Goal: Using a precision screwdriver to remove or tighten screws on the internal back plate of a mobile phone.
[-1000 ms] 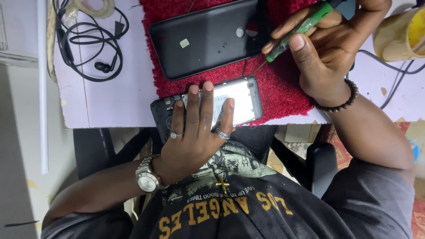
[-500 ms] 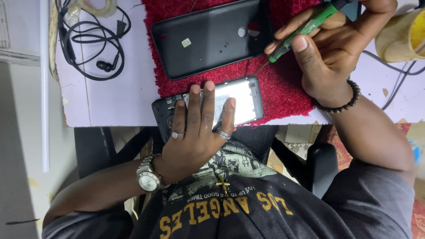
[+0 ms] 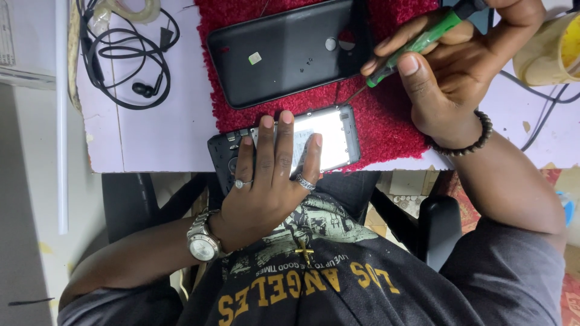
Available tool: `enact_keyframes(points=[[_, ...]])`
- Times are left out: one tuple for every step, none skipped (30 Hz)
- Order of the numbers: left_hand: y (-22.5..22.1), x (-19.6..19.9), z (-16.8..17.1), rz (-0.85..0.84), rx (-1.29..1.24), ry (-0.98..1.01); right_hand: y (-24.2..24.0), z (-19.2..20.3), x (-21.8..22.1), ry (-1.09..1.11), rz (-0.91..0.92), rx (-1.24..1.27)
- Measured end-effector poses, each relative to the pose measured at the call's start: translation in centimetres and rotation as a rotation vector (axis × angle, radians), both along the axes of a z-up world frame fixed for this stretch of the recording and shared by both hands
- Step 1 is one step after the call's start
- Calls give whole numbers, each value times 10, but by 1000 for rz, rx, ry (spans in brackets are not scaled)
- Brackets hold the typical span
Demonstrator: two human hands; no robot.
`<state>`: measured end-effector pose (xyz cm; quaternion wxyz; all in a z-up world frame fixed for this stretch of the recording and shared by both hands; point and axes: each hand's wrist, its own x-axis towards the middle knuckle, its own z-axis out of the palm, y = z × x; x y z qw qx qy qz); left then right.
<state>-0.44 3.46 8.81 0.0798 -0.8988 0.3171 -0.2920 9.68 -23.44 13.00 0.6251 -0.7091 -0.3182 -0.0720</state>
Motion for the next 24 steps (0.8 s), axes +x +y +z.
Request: enact_keyframes(points=[[0, 0, 0, 2, -5, -1, 2, 2, 0, -8, 0, -16], [0, 0, 0, 3, -5, -1, 2, 3, 2, -7, 1, -16], [0, 0, 0, -1, -2, -2, 2, 5, 3, -109, 4, -44], [0, 1, 0, -4, 0, -1, 2, 6, 5, -210, 8, -74], [0, 1, 0, -3, -1, -1, 0, 13, 7, -210, 9, -75], [0, 1, 1, 1, 3, -5, -3, 19, 8, -337, 111, -137], [0, 1, 2, 6, 7, -9, -5, 26, 9, -462, 214, -202], [0, 1, 1, 4, 6, -11, -4, 27, 5, -463, 212, -203], [0, 0, 1, 5, 12, -9, -3, 27, 0, -442, 251, -165], [0, 0, 1, 10, 15, -10, -2, 29, -3, -423, 295, -128], [-1, 1, 2, 13, 12, -16, -2, 39, -7, -428, 298, -132], [-1, 1, 1, 13, 4, -14, -2, 46, -12, -404, 229, -253], [-1, 0, 1, 12, -3, -12, -2, 54, -17, -377, 158, -374], [-1, 0, 1, 17, -4, -16, -5, 53, -14, -382, 162, -373], [-2, -1, 1, 19, -13, -1, -8, 51, -10, -364, 96, -545], [-2, -1, 0, 18, -20, 16, -11, 49, -7, -340, 24, -713], [-1, -2, 0, 20, -19, 14, -6, 56, -5, -343, 25, -711], [-1, -3, 0, 18, -20, 29, -2, 63, -3, -298, 15, -841], [-1, -3, 0, 15, -21, 43, 3, 70, 0, -249, 4, -968], [-1, -3, 0, 14, -21, 41, 5, 73, 3, -251, 1, -968], [-1, -4, 0, 8, -18, 57, 7, 76, 7, -208, 202, -794], [-1, -3, 0, 1, -14, 72, 10, 79, 11, -164, 396, -610], [-1, -3, 0, 0, -13, 69, 8, 70, 3, -167, 393, -610], [-1, -2, 0, 9, -12, 48, 5, 61, -4, -143, 196, -622]])
